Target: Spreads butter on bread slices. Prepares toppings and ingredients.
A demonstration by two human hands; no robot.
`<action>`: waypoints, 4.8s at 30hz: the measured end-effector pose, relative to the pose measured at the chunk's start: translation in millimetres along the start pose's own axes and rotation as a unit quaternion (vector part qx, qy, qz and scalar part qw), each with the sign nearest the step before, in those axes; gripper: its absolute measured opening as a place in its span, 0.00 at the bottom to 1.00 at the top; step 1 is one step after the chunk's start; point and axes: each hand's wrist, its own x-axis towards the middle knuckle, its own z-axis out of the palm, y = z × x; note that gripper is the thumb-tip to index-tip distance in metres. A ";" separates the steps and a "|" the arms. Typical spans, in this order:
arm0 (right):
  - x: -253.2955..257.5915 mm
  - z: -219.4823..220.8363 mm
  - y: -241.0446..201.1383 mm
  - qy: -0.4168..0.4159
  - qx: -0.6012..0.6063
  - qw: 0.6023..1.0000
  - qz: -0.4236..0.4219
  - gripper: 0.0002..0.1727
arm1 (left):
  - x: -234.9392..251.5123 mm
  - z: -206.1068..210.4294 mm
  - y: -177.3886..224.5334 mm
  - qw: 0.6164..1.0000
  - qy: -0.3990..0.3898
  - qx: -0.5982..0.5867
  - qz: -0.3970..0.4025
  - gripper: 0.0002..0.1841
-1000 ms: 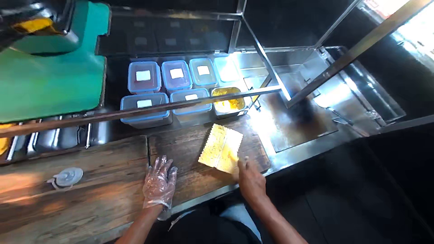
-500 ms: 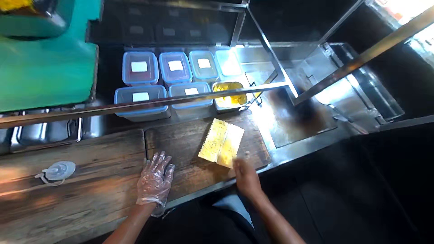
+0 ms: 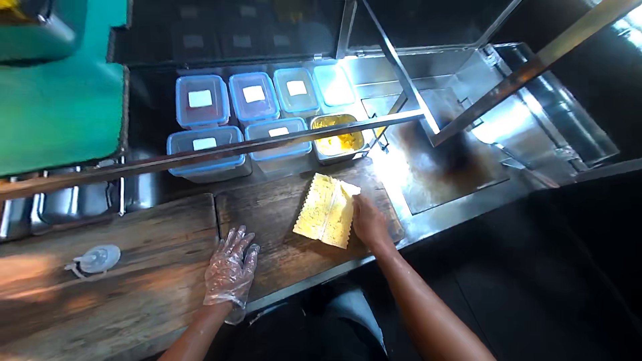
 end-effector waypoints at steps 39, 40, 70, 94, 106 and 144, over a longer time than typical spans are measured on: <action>11.1 0.1 13.6 -0.041 0.562 0.765 0.312 0.15 | -5.1 -5.1 -7.8 0.998 -0.009 -0.063 -0.009 0.22; 13.8 -3.9 13.1 -0.025 0.563 0.765 0.313 0.15 | -2.2 -6.5 -9.0 0.997 -0.014 -0.071 -0.007 0.22; -0.9 -5.8 7.2 -0.019 -0.116 0.993 0.012 0.24 | -3.9 0.4 -21.0 0.999 0.007 -0.047 0.008 0.22; -70.6 4.3 -14.3 0.036 0.273 0.935 0.221 0.21 | 15.3 -4.9 -9.9 0.999 -0.021 -0.034 -0.018 0.24; -59.2 1.1 -34.2 -0.049 0.034 0.993 0.098 0.24 | 23.3 -4.9 -10.5 0.999 -0.028 -0.023 -0.021 0.25; 63.9 -96.0 83.2 -0.151 -0.092 0.973 -0.147 0.26 | -58.9 -11.8 119.5 0.956 -0.013 -0.054 -0.289 0.20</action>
